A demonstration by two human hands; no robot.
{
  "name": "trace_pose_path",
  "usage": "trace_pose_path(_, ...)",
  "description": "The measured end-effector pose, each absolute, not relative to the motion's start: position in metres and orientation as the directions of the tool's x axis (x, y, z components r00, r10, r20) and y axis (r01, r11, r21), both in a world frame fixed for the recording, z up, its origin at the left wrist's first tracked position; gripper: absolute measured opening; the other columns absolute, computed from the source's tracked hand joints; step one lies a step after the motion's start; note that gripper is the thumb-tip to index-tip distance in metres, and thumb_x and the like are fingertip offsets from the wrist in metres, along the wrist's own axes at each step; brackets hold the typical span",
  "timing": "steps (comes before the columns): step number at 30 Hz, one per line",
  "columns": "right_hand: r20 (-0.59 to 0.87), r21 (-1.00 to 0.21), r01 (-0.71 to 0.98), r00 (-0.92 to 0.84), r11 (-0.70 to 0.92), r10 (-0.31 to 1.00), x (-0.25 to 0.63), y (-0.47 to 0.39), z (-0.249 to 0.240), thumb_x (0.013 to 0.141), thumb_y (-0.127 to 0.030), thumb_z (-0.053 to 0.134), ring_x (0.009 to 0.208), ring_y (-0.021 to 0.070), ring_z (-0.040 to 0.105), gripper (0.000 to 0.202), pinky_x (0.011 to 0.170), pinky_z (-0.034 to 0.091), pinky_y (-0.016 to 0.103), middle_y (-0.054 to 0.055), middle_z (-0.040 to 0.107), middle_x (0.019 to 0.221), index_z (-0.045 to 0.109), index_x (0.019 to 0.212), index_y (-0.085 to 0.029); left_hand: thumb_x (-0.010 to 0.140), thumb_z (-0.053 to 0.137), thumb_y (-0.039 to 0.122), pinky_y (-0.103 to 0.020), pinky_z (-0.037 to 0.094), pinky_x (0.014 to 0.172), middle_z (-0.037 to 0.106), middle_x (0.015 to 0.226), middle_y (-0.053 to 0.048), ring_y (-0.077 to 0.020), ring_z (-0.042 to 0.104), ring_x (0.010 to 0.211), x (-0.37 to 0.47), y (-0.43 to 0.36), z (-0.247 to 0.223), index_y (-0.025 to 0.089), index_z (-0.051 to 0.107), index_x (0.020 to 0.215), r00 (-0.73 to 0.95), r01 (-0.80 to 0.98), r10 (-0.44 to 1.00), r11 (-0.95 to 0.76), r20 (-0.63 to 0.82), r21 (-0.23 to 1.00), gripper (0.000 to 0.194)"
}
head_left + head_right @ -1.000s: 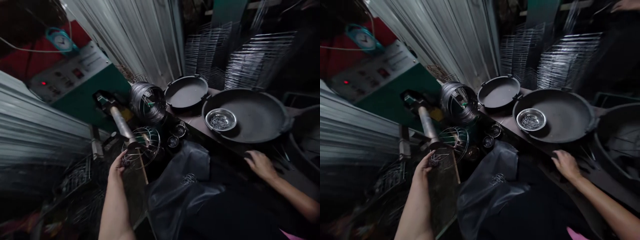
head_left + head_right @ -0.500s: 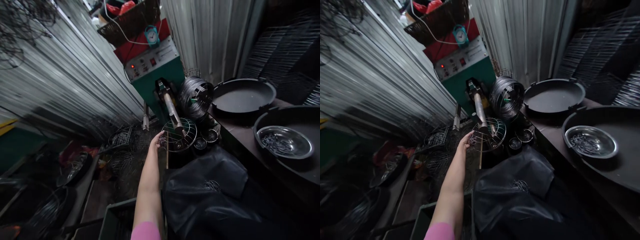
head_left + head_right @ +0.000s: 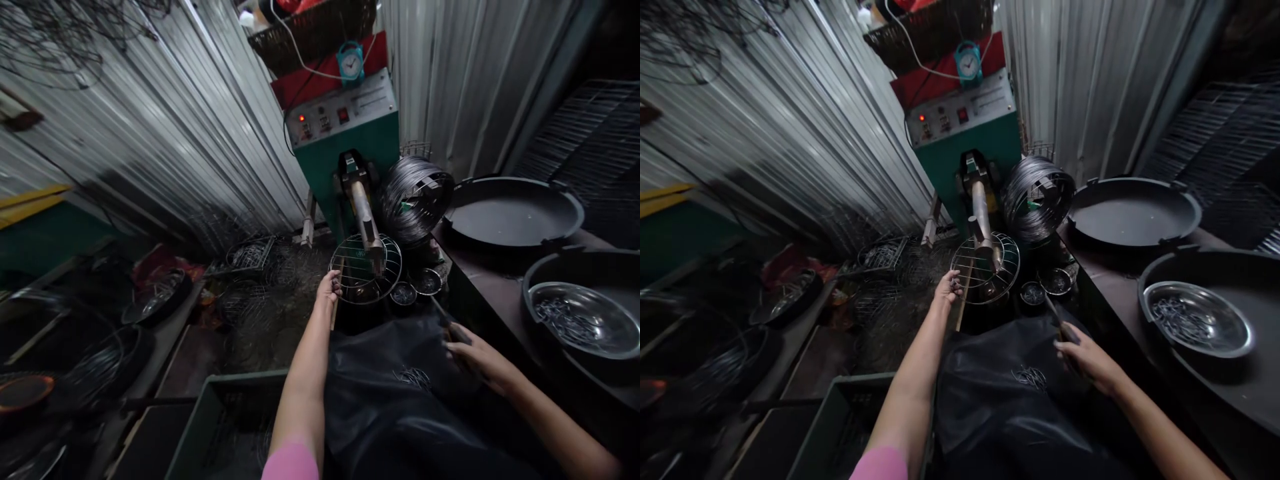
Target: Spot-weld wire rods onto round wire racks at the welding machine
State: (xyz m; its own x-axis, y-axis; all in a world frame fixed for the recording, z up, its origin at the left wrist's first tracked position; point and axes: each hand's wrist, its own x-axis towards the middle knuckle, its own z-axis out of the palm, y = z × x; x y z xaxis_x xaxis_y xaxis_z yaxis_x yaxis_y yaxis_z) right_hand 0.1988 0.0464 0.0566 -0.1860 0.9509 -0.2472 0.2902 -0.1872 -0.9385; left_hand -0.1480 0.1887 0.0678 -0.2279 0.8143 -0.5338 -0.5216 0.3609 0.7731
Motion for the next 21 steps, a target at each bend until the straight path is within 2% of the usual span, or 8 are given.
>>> trace_pose_path(2, -0.148, -0.943, 0.323, -0.214, -0.074, 0.966, 0.178, 0.067, 0.073, 0.067, -0.036, 0.058, 0.085, 0.0249, 0.065, 0.051, 0.068, 0.054, 0.035, 0.009, 0.068, 0.098, 0.053, 0.115, -0.020, 0.059, 0.067, 0.026, -0.015, 0.014, 0.034, 0.028, 0.044, 0.012, -0.0006, 0.021, 0.031, -0.145, 0.184, 0.063, 0.018, 0.037, 0.062, -0.267, -0.541, 0.815, 0.315, -0.515, 0.780, 0.032)
trace_pose_path(4, -0.006, -0.928, 0.369, -0.147, 0.049, 0.989, 0.165, 0.080, 0.087, 0.065, -0.037, 0.060, 0.094, 0.0254, 0.062, 0.053, 0.080, 0.050, 0.036, 0.009, 0.066, 0.104, 0.055, 0.115, -0.018, 0.056, 0.068, 0.026, -0.015, 0.014, 0.034, 0.028, 0.044, 0.012, -0.0007, 0.021, 0.031, -0.142, 0.181, 0.060, 0.018, 0.036, 0.062, -0.297, -0.553, 0.814, 0.280, -0.499, 0.785, 0.033)
trace_pose_path(8, 0.170, -0.903, 0.427, 0.269, 0.041, 0.948, 0.150, 0.090, 0.090, 0.072, -0.042, 0.052, 0.098, 0.0256, 0.060, 0.057, 0.087, 0.045, 0.037, 0.011, 0.065, 0.105, 0.050, 0.121, -0.014, 0.055, 0.065, 0.024, -0.015, 0.013, 0.033, 0.027, 0.044, 0.012, -0.0009, 0.018, 0.031, -0.138, 0.181, 0.058, 0.019, 0.033, 0.060, -0.310, -0.581, 0.822, 0.235, -0.479, 0.780, 0.033)
trace_pose_path(9, 0.171, -0.897, 0.441, 0.274, 0.035, 0.946, 0.146, 0.091, 0.085, 0.071, -0.039, 0.051, 0.096, 0.0252, 0.061, 0.055, 0.086, 0.046, 0.037, 0.011, 0.065, 0.104, 0.050, 0.120, -0.014, 0.055, 0.065, 0.023, -0.015, 0.013, 0.033, 0.027, 0.044, 0.011, -0.0008, 0.018, 0.032, -0.138, 0.182, 0.057, 0.019, 0.033, 0.060, -0.311, -0.587, 0.825, 0.225, -0.473, 0.778, 0.032)
trace_pose_path(12, 0.078, -0.852, 0.515, -0.056, 0.096, 0.995, 0.140, 0.091, 0.071, 0.065, -0.028, 0.050, 0.091, 0.0239, 0.062, 0.047, 0.082, 0.048, 0.034, 0.008, 0.068, 0.098, 0.058, 0.110, -0.018, 0.054, 0.064, 0.022, -0.015, 0.013, 0.032, 0.028, 0.045, 0.011, -0.0006, 0.019, 0.032, -0.139, 0.181, 0.056, 0.019, 0.034, 0.060, -0.319, -0.604, 0.827, 0.199, -0.463, 0.772, 0.031)
trace_pose_path(14, 0.046, -0.833, 0.538, -0.162, 0.127, 0.986, 0.144, 0.090, 0.070, 0.065, -0.027, 0.050, 0.089, 0.0231, 0.063, 0.045, 0.080, 0.048, 0.033, 0.007, 0.068, 0.096, 0.059, 0.109, -0.019, 0.054, 0.064, 0.022, -0.015, 0.014, 0.032, 0.028, 0.045, 0.012, -0.0007, 0.019, 0.032, -0.141, 0.180, 0.056, 0.019, 0.035, 0.061, -0.324, -0.612, 0.822, 0.195, -0.468, 0.767, 0.030)
trace_pose_path(18, 0.139, -0.856, 0.509, 0.052, 0.094, 0.989, 0.158, 0.092, 0.089, 0.071, -0.038, 0.052, 0.081, 0.0217, 0.063, 0.051, 0.075, 0.049, 0.032, 0.008, 0.068, 0.091, 0.053, 0.116, -0.015, 0.054, 0.066, 0.023, -0.015, 0.014, 0.033, 0.028, 0.046, 0.012, -0.0008, 0.020, 0.031, -0.144, 0.177, 0.054, 0.019, 0.036, 0.062, -0.321, -0.628, 0.811, 0.205, -0.490, 0.751, 0.031)
trace_pose_path(21, 0.079, -0.885, 0.465, 0.117, 0.016, 0.990, 0.163, 0.090, 0.097, 0.075, -0.044, 0.050, 0.064, 0.0193, 0.063, 0.054, 0.063, 0.050, 0.031, 0.007, 0.067, 0.083, 0.050, 0.120, -0.013, 0.054, 0.068, 0.025, -0.015, 0.013, 0.033, 0.027, 0.046, 0.012, -0.0006, 0.019, 0.031, -0.143, 0.177, 0.055, 0.019, 0.035, 0.062, -0.323, -0.637, 0.801, 0.211, -0.504, 0.742, 0.034)
